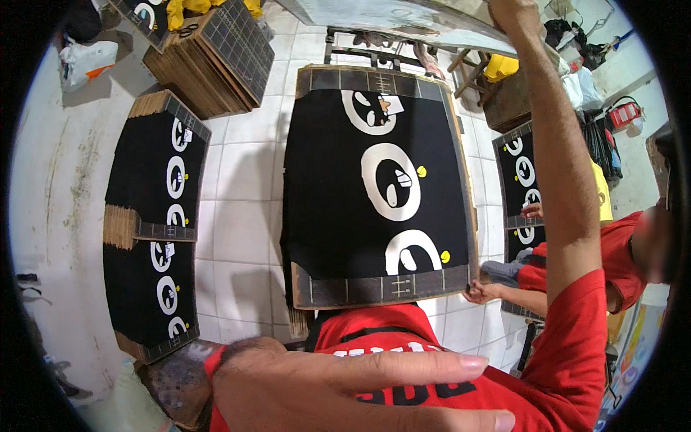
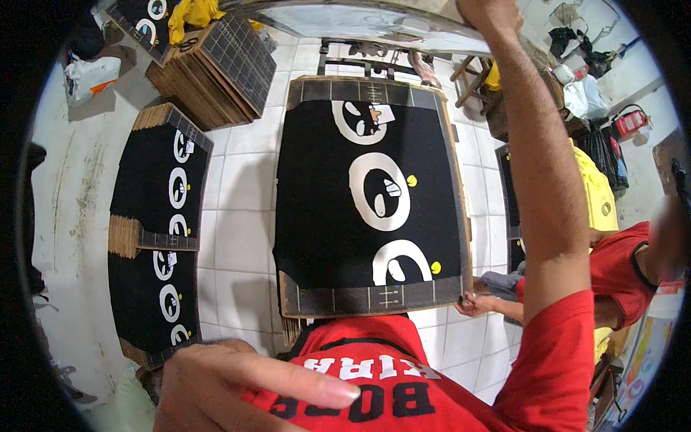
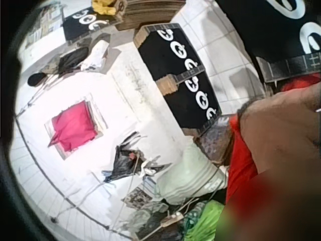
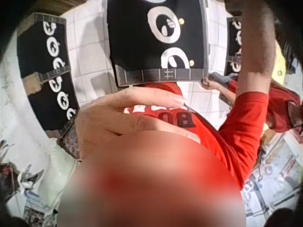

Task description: The person performs screen printing on black fabric using a squeegee to push white ink through a stencil. They repeatedly align the screen, pull the squeegee across the surface, lift the frame, and place the printed fabric aside.

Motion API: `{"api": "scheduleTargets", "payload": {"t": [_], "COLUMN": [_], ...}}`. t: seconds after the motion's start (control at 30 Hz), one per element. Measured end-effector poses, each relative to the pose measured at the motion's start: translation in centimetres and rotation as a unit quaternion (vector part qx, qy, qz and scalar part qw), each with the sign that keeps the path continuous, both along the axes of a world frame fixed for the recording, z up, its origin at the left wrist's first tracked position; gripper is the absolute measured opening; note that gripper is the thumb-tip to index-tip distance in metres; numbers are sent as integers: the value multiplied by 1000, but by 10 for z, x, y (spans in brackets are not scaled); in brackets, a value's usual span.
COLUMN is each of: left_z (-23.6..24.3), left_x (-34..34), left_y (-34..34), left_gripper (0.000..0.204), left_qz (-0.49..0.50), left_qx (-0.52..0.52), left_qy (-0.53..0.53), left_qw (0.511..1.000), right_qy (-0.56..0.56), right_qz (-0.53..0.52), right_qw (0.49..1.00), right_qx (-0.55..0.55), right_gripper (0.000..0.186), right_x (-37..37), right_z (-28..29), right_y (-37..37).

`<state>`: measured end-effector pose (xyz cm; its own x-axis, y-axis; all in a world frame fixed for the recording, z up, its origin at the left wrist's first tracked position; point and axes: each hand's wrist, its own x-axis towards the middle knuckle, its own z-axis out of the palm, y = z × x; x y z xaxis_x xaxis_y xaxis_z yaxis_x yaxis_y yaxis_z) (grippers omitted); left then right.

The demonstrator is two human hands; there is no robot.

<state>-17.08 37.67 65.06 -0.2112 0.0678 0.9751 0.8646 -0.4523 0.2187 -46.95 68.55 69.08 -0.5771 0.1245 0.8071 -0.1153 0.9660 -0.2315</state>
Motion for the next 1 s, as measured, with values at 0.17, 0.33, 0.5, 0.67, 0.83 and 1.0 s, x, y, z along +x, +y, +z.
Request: {"api": "scheduleTargets", "payload": {"t": [0.17, 0.33, 0.5, 0.67, 0.83, 1.0], "left_z": [0, -152, -485, -620, -612, -604], "left_x": [32, -9, 48, 218, 241, 231], "left_y": [-33, -150, -234, -174, -145, -127], "left_gripper": [20, 20, 29, 30, 28, 33], "left_qz": [-157, -33, 366, 303, 422, 560], "left_qx": [-85, 15, -316, -298, -229, -329], "left_qy": [-205, -422, -759, -846, -802, -693], "left_qw": [962, 906, 435, 321, 356, 313], "right_qy": [33, 57, -52, -87, -112, -113], "right_qz": [43, 112, -49, -30, -78, -88], "right_qw": [998, 992, 996, 995, 991, 990], "right_qx": [20, 14, 44, -24, 8, 13], "right_gripper": [35, 32, 57, 59, 60, 62], "right_x": [-44, -73, -77, -84, -95, -100], "right_z": [24, 27, 37, 47, 55, 53], "right_y": [23, 40, 39, 50, 72, 78]}}
